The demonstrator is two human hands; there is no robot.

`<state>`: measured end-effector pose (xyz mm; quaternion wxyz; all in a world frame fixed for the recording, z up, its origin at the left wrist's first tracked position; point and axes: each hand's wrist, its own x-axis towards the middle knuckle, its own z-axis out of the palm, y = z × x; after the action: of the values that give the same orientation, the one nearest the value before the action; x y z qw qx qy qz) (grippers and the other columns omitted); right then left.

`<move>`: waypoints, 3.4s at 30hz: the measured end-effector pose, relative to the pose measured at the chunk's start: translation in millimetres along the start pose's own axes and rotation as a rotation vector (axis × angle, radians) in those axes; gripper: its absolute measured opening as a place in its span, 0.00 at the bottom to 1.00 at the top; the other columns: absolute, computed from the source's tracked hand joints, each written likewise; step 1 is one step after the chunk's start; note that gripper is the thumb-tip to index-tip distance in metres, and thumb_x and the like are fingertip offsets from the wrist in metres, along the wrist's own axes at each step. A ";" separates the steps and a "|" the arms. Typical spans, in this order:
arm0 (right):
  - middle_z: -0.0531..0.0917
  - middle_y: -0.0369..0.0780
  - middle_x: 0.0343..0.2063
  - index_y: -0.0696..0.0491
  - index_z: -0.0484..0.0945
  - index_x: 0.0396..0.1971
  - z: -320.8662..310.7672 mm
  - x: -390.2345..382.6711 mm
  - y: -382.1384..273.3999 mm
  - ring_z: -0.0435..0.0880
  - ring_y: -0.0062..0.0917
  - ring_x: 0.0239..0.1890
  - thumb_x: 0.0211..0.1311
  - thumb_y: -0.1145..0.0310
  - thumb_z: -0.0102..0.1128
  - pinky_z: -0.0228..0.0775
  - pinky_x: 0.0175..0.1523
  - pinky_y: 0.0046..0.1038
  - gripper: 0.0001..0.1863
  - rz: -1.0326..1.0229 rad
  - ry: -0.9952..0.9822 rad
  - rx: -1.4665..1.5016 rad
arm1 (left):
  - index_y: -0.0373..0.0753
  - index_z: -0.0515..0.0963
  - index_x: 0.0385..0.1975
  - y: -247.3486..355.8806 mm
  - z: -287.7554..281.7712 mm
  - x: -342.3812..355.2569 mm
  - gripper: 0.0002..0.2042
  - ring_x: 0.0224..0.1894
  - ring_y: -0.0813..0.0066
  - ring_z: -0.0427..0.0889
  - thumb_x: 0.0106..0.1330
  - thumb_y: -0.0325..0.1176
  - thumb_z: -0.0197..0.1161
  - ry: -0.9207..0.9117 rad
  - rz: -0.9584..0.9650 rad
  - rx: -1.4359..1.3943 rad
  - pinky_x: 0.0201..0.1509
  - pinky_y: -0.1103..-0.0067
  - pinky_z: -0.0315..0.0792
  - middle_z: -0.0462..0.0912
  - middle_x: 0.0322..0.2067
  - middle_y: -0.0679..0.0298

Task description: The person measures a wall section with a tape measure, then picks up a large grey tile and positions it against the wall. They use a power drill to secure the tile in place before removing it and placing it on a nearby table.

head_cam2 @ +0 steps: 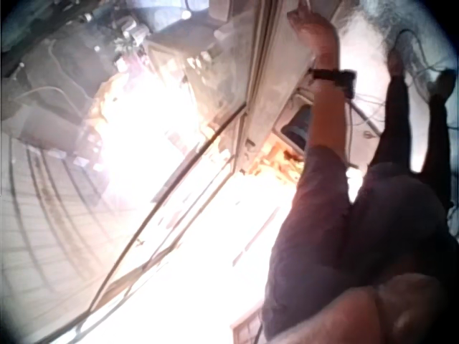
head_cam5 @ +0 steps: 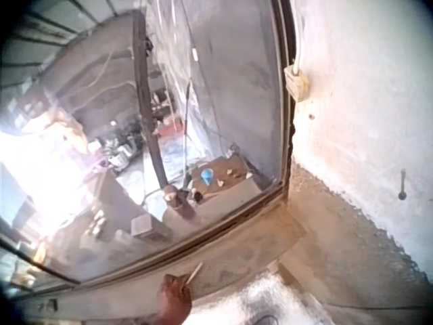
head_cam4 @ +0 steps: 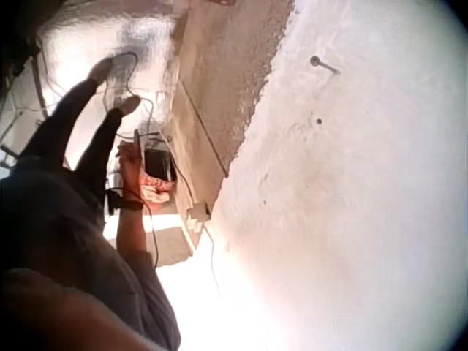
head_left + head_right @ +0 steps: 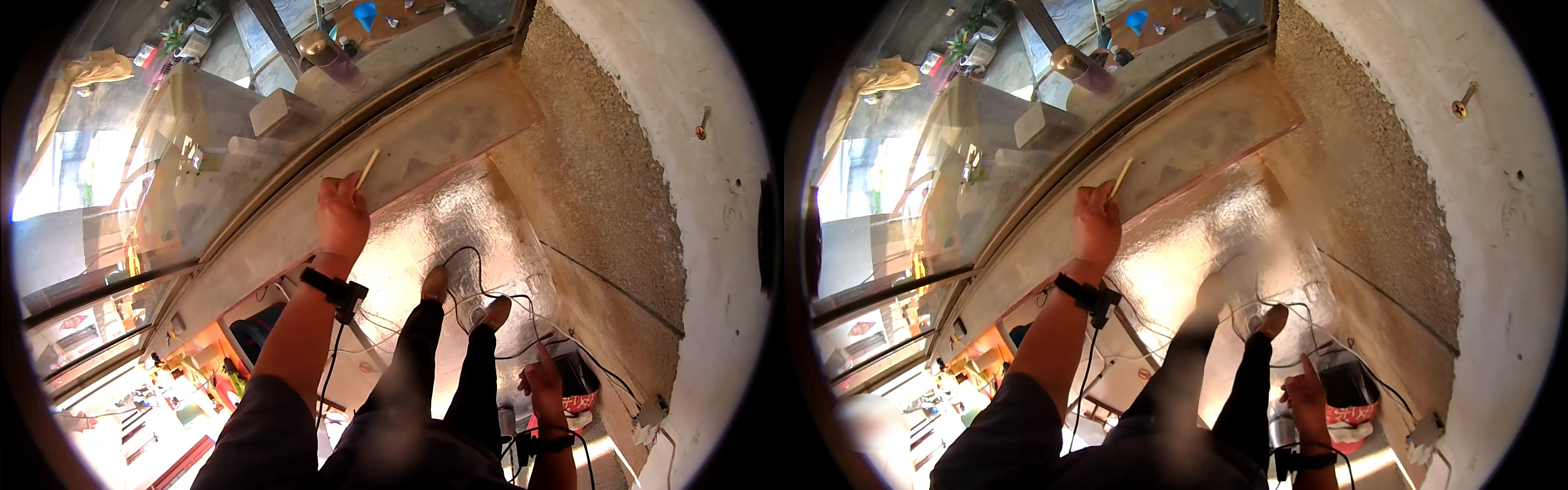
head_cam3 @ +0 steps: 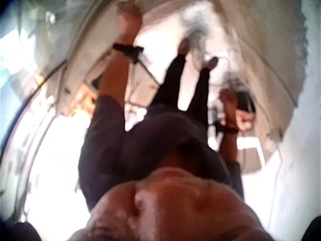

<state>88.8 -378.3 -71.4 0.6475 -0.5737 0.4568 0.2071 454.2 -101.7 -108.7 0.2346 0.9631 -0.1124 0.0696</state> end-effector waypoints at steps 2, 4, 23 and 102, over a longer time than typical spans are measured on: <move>0.75 0.34 0.22 0.59 0.56 0.66 1.7 0.0 0.7 0.72 0.15 0.19 0.60 0.70 0.52 0.63 0.24 0.17 0.34 0.003 0.000 -0.008 | 0.41 0.79 0.44 -13.1 1.4 12.2 0.14 0.40 0.55 0.76 0.57 0.24 0.59 0.027 -0.007 0.107 0.41 0.65 0.73 0.74 0.36 0.55; 0.76 0.34 0.22 0.58 0.56 0.66 1.1 0.3 3.6 0.72 0.15 0.19 0.60 0.70 0.52 0.63 0.24 0.17 0.34 0.009 0.009 -0.004 | 0.43 0.80 0.44 -9.2 7.4 22.3 0.14 0.40 0.56 0.76 0.57 0.25 0.61 0.002 -0.010 0.110 0.42 0.66 0.73 0.73 0.35 0.57; 0.77 0.35 0.24 0.57 0.56 0.66 -14.2 -16.2 44.8 0.76 0.16 0.21 0.63 0.71 0.53 0.65 0.24 0.17 0.31 0.110 0.151 0.117 | 0.43 0.79 0.45 94.1 101.9 103.9 0.15 0.35 0.51 0.77 0.57 0.28 0.60 0.002 0.202 0.083 0.38 0.62 0.74 0.73 0.35 0.51; 0.79 0.34 0.25 0.58 0.77 0.40 48.1 -24.3 -37.3 0.78 0.16 0.21 0.66 0.66 0.54 0.65 0.26 0.16 0.11 -0.044 -0.658 -0.399 | 0.35 0.74 0.48 133.7 -124.8 -330.1 0.15 0.35 0.76 0.80 0.64 0.34 0.61 -0.821 -0.596 -0.950 0.41 0.79 0.73 0.81 0.31 0.61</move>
<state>123.4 -336.8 -34.3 0.6396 -0.6010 0.1627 0.4509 92.2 -98.3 -2.2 0.5782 0.6942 0.0588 -0.4245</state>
